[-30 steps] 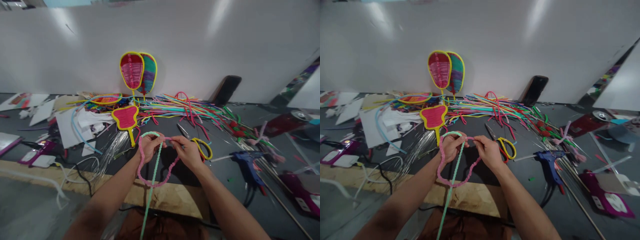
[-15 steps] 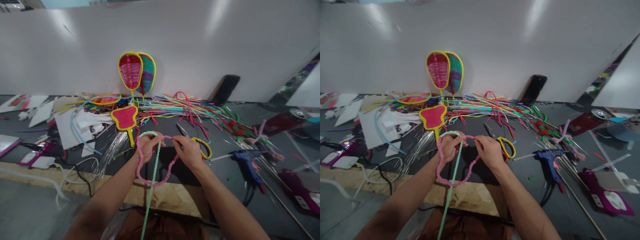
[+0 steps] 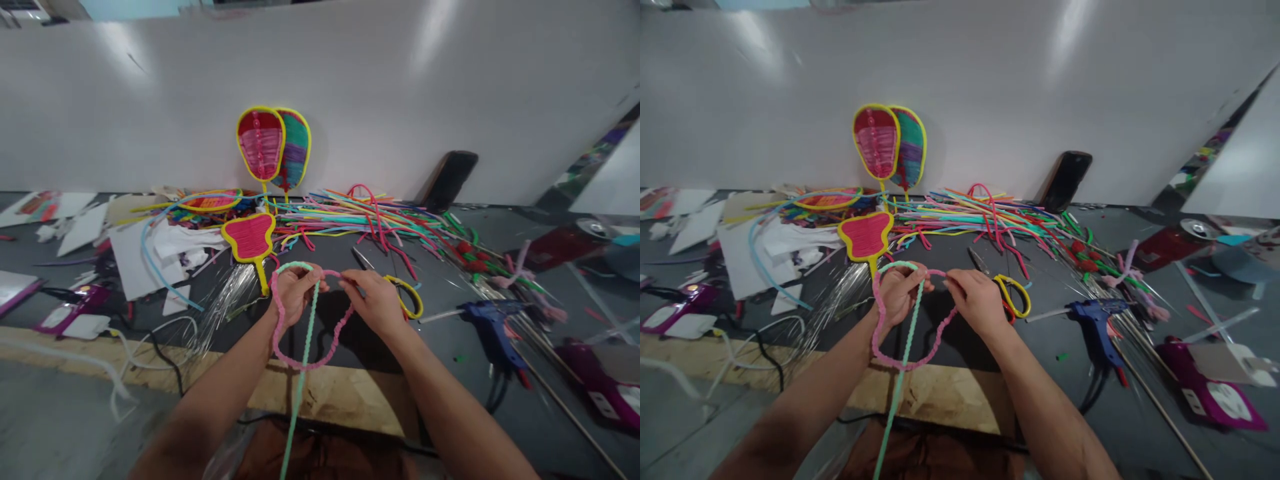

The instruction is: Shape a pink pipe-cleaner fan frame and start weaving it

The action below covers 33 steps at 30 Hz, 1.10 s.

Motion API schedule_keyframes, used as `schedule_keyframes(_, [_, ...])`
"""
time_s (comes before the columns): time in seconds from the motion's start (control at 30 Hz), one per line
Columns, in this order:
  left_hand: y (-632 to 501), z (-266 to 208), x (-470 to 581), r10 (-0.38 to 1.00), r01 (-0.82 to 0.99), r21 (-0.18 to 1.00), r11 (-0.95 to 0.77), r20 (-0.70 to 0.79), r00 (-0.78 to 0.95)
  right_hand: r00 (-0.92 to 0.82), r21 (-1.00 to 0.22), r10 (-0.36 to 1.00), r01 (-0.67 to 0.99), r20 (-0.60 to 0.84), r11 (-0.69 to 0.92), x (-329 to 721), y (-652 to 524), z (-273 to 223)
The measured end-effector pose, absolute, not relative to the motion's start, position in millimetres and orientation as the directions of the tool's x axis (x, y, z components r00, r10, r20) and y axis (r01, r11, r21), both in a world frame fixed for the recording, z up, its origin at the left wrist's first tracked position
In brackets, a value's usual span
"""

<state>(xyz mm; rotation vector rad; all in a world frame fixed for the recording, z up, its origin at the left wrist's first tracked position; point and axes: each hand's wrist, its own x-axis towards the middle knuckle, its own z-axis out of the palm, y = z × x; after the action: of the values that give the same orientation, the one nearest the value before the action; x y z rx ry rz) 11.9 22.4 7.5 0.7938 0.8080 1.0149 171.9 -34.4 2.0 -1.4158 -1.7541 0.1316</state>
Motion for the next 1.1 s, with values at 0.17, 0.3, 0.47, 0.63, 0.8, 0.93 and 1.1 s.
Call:
schedule_keyframes(0.17, [23.6, 6.3, 12.0, 0.929, -0.393, 0.862, 0.32, -0.203, 0.311, 0.099, -0.667, 0.881, 0.694, 0.462, 0.271, 173.3, -34.8, -1.0])
schedule_keyframes(0.3, [19.9, 5.4, 13.9, 0.909, -0.362, 0.866, 0.344, -0.21, 0.36, 0.028, -0.6, 0.879, 0.741, 0.477, 0.302, 171.1, -34.9, -3.4])
schedule_keyframes(0.47, [26.0, 5.7, 6.5, 0.85, -0.377, 0.819, 0.433, -0.232, 0.473, 0.103, -0.659, 0.908, 0.721, 0.406, 0.213, 174.5, -35.0, -0.8])
schedule_keyframes(0.63, [45.5, 14.8, -15.7, 0.79, -0.373, 0.75, 0.546, -0.313, 0.526, 0.141, -0.644, 0.914, 0.75, 0.38, 0.152, 179.9, -35.3, 1.1])
schedule_keyframes(0.8, [49.7, 26.4, -29.0, 0.76, -0.206, 0.816, 0.54, -0.368, 0.535, 0.157, -0.679, 0.917, 0.718, 0.367, 0.149, 181.9, -33.9, -0.7])
schedule_keyframes(0.93, [44.0, 24.6, -26.2, 0.755, -0.173, 0.839, 0.516, -0.35, 0.555, 0.153, -0.748, 0.922, 0.639, 0.355, 0.181, 180.9, -32.6, -2.7])
schedule_keyframes(1.1, [40.6, 20.0, -19.8, 0.694, -0.188, 0.802, 0.567, -0.342, 0.634, 0.106, -0.763, 0.928, 0.605, 0.358, 0.226, 179.3, -31.4, -3.7])
